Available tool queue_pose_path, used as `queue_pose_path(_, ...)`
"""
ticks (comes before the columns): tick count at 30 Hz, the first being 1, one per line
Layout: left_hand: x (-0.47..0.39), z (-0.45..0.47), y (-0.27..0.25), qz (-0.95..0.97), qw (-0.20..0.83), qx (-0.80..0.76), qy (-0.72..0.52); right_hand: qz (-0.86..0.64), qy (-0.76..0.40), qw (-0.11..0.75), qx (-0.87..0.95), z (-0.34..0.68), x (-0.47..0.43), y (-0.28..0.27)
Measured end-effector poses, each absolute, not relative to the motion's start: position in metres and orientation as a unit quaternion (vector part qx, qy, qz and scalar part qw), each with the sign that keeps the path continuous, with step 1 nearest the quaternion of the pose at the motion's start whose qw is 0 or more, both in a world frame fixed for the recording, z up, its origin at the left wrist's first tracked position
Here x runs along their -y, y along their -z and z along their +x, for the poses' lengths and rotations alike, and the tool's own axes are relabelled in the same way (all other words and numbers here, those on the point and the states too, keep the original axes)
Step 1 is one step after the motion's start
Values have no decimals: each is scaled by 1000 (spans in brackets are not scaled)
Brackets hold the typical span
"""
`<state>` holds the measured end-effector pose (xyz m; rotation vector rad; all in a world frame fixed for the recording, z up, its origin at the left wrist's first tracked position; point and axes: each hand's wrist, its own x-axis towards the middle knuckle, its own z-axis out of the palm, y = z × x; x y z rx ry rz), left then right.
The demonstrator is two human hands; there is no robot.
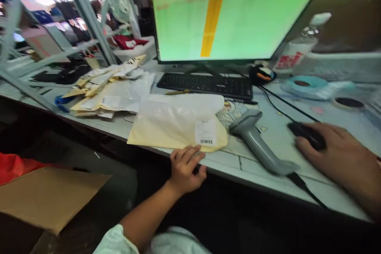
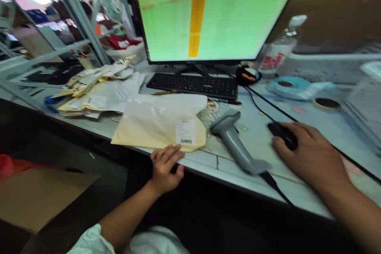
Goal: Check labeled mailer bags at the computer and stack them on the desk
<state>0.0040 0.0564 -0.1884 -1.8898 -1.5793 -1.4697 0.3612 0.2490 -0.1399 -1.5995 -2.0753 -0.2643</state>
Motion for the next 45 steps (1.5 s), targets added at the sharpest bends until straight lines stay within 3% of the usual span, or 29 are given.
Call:
queue_pose_path(5,-58,2,182,-661,144,542,498,-606,52,233,759,336,-231,116)
queue_pose_path(18,-52,3,171,-666,127,556,481,-601,57,251,756,336,-226,117)
queue_pose_path(25,-43,13,135,-744,41,537,395,-599,59,256,757,336,-227,117)
queue_pose_path(34,-49,6,144,-826,78,504,239,-599,58,254,757,337,-225,117)
queue_pose_path(45,-51,8,141,-826,74,513,223,-605,38,255,753,333,-223,112)
